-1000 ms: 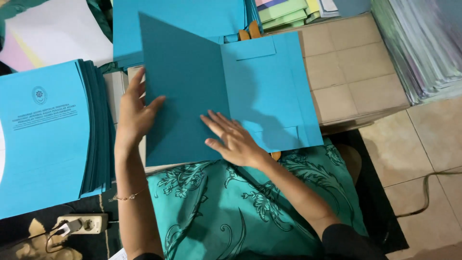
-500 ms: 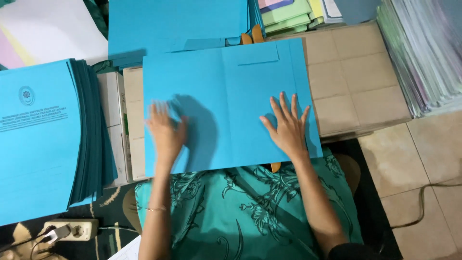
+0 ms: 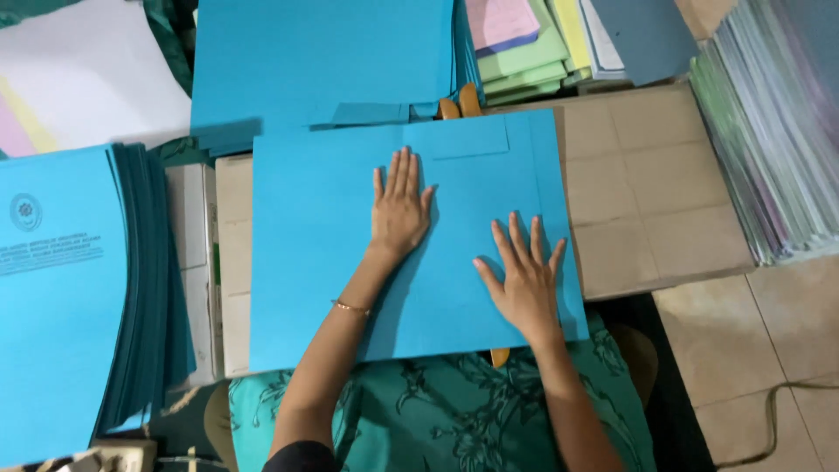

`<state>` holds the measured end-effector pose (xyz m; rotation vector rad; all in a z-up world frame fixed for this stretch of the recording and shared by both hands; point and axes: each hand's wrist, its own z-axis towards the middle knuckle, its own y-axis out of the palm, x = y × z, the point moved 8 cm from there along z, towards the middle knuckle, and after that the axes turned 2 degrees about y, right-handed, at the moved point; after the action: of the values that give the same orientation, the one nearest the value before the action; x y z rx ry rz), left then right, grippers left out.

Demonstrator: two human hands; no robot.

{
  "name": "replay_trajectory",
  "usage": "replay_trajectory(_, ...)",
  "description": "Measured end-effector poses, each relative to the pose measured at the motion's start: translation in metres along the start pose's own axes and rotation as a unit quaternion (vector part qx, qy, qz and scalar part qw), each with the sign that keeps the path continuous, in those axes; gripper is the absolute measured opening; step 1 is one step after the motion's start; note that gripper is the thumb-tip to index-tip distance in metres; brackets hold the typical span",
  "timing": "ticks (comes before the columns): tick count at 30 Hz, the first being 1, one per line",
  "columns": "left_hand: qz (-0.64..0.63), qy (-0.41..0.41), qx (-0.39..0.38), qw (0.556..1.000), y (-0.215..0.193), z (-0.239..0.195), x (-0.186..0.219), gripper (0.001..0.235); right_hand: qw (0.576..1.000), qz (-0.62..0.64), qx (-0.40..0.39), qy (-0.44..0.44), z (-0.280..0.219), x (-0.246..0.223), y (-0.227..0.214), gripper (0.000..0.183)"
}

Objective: Folding blue cardstock folders along pre-scored lines and stacking them.

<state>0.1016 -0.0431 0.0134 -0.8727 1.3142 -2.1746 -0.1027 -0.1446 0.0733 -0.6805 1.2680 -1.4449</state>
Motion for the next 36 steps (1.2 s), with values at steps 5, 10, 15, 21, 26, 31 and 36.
replay_trajectory(5, 0.019, -0.032, -0.003, 0.999, 0.019, 0.041, -0.019, 0.063, 0.999, 0.010, -0.034, 0.018, 0.000, 0.006, 0.008, 0.065)
replay_trajectory(10, 0.022, -0.033, -0.050, 0.998, 0.021, 0.041, -0.021, 0.061, 0.999, 0.020, -0.043, 0.021, 0.001, 0.004, 0.011, 0.063)
replay_trajectory(15, 0.018, -0.047, -0.045, 0.998, 0.008, 0.021, -0.007, 0.061, 0.997, 0.006, -0.063, 0.049, 0.000, 0.011, 0.024, 0.069)
replay_trajectory(21, 0.017, -0.063, -0.054, 0.996, -0.007, -0.029, 0.016, 0.066, 0.994, 0.008, -0.091, 0.067, -0.001, 0.012, 0.023, 0.070)
replay_trajectory(26, -0.008, -0.069, -0.072, 0.995, -0.025, -0.066, 0.035, 0.069, 0.992, -0.004, -0.104, 0.066, -0.003, 0.011, 0.030, 0.071)
replay_trajectory(31, -0.018, -0.060, -0.082, 0.995, -0.026, -0.075, 0.038, 0.070, 0.994, -0.026, -0.110, 0.004, 0.019, 0.008, 0.048, 0.076)
replay_trajectory(36, -0.009, -0.061, -0.091, 0.994, -0.024, -0.073, 0.035, 0.071, 0.996, 0.011, -0.018, -0.086, 0.066, -0.011, 0.059, 0.080)
